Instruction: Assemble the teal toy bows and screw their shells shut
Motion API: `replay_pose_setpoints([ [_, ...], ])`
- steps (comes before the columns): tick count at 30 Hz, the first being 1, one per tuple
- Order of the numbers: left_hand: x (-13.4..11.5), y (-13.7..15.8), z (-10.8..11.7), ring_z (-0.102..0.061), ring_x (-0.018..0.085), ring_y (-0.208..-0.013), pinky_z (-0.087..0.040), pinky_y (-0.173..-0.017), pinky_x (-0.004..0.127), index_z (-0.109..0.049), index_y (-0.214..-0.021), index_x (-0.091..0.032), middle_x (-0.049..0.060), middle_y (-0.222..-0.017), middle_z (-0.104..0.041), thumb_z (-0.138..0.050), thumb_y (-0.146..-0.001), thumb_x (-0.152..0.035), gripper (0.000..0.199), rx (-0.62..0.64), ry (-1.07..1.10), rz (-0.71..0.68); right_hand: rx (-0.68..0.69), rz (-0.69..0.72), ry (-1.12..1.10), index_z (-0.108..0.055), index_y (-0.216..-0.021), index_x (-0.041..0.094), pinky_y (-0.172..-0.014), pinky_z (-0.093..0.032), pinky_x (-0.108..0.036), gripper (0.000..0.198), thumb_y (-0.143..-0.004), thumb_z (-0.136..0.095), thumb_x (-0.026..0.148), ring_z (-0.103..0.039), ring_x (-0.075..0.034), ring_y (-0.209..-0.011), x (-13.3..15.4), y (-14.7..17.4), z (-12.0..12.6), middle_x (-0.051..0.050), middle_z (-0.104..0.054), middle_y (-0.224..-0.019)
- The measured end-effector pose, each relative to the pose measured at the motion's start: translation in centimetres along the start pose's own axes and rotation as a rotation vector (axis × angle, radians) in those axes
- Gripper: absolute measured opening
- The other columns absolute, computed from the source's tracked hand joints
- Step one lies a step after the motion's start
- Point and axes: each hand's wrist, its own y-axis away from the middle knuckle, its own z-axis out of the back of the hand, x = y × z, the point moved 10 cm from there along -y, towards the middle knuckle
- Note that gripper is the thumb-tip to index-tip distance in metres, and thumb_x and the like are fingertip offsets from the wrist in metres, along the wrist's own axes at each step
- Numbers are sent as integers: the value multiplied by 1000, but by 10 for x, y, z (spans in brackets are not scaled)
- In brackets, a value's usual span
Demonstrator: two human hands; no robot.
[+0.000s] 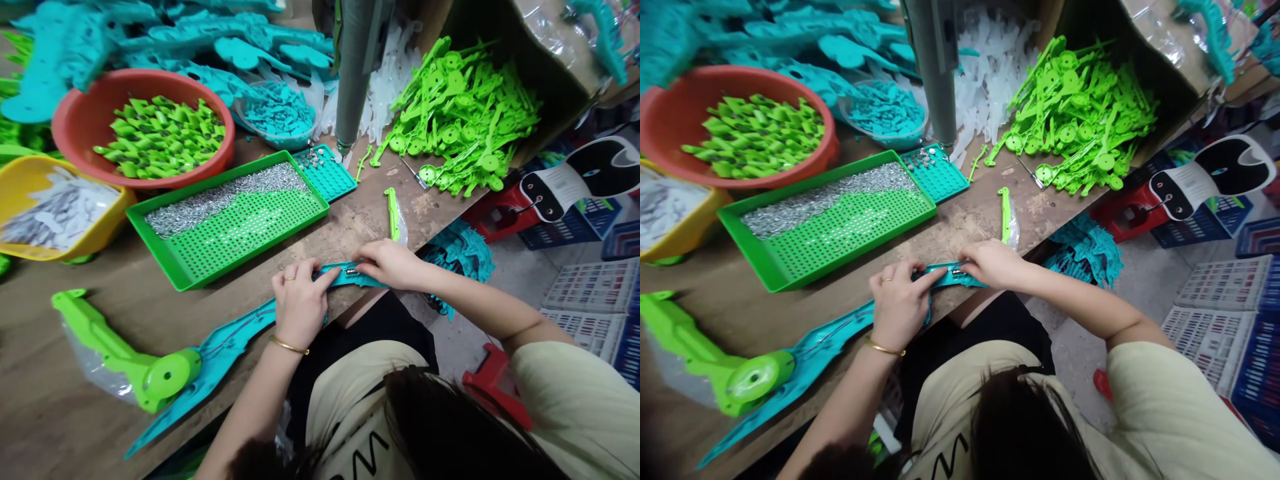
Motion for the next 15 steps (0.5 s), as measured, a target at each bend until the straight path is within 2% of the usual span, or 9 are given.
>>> replay_pose_setpoints([
  [3, 0, 0, -1, -48, 26, -94, -32, -80, 40, -73, -108, -35, 9, -105, -62, -55, -89, -14, 35, 14, -10, 0, -26, 90, -26, -66, -115, 18, -81, -36, -29, 24, -92, -59, 23, -64, -17, -93, 7, 0, -1, -6, -73, -96],
  [7, 0, 0, 0, -48, 26, -94, -32, -79, 41, -73, -109, -35, 9, -105, -62, -54, -90, -15, 34, 20, -14, 1, 10, 182, 16, -70, -104, 19, -79, -32, -31, 18, -94, -57, 26, -63, -19, -97, 16, -3, -9, -7, -71, -95],
  [15, -3, -1, 5, -48, 26, -93, -33, -79, 40, -73, -106, -29, 9, -102, -63, -55, -89, -15, 28, -37, -3, -40, 93, 92, 76, -65, -96, 16, -76, -35, -32, 20, -96, -48, 26, -66, -21, -93, 18, -20, -13, -9, -73, -99],
])
